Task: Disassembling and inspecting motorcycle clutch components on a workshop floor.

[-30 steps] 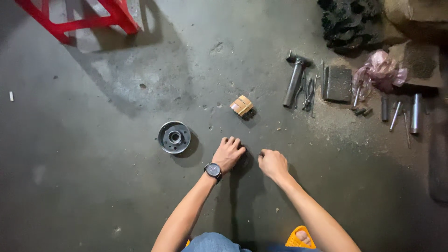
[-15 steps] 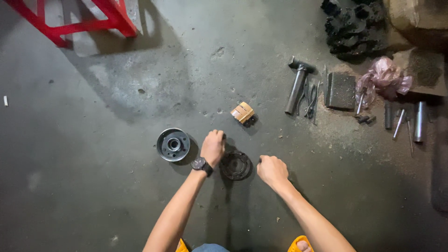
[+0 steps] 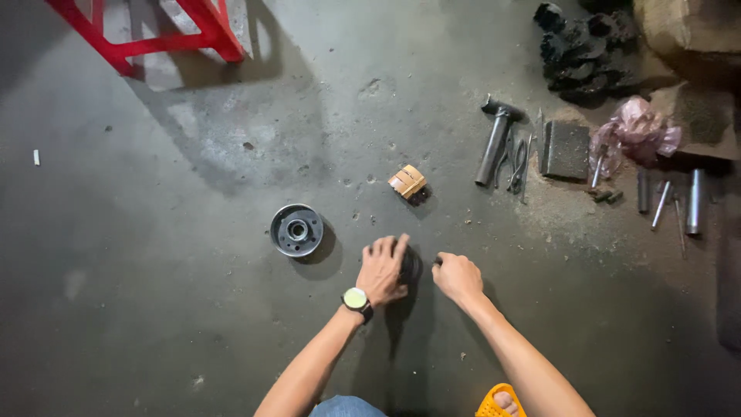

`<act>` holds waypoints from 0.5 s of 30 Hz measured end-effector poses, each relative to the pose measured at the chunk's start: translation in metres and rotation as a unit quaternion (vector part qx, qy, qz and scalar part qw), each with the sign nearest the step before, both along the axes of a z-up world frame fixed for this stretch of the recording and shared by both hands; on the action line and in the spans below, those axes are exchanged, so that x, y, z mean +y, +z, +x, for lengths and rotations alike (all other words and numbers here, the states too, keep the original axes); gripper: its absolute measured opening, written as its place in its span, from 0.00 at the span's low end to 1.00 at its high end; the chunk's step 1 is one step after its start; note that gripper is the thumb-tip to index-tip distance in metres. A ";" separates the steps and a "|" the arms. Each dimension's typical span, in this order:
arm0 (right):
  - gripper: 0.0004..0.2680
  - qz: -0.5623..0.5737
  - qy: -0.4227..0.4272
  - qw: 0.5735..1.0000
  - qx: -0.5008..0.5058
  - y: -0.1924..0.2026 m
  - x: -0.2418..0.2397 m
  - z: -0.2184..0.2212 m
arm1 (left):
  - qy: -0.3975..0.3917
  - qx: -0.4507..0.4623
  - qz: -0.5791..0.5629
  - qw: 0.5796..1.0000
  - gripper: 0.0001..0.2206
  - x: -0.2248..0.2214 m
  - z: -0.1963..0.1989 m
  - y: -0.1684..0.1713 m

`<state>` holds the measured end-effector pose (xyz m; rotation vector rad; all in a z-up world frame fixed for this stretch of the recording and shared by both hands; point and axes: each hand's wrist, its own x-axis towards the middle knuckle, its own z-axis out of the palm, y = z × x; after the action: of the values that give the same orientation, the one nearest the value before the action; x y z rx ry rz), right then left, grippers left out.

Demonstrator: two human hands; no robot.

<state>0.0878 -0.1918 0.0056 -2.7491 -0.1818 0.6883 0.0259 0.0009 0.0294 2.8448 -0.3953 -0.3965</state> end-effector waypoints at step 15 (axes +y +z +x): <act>0.11 0.127 0.200 0.927 -0.289 -0.005 -0.020 -0.014 | 0.123 -0.018 -0.016 0.992 0.54 -0.005 -0.013 -0.018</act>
<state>0.0735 -0.2115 0.0011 -2.5939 -0.9074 -0.0920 0.0130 -0.0041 0.0116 2.8260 -0.0538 -0.2886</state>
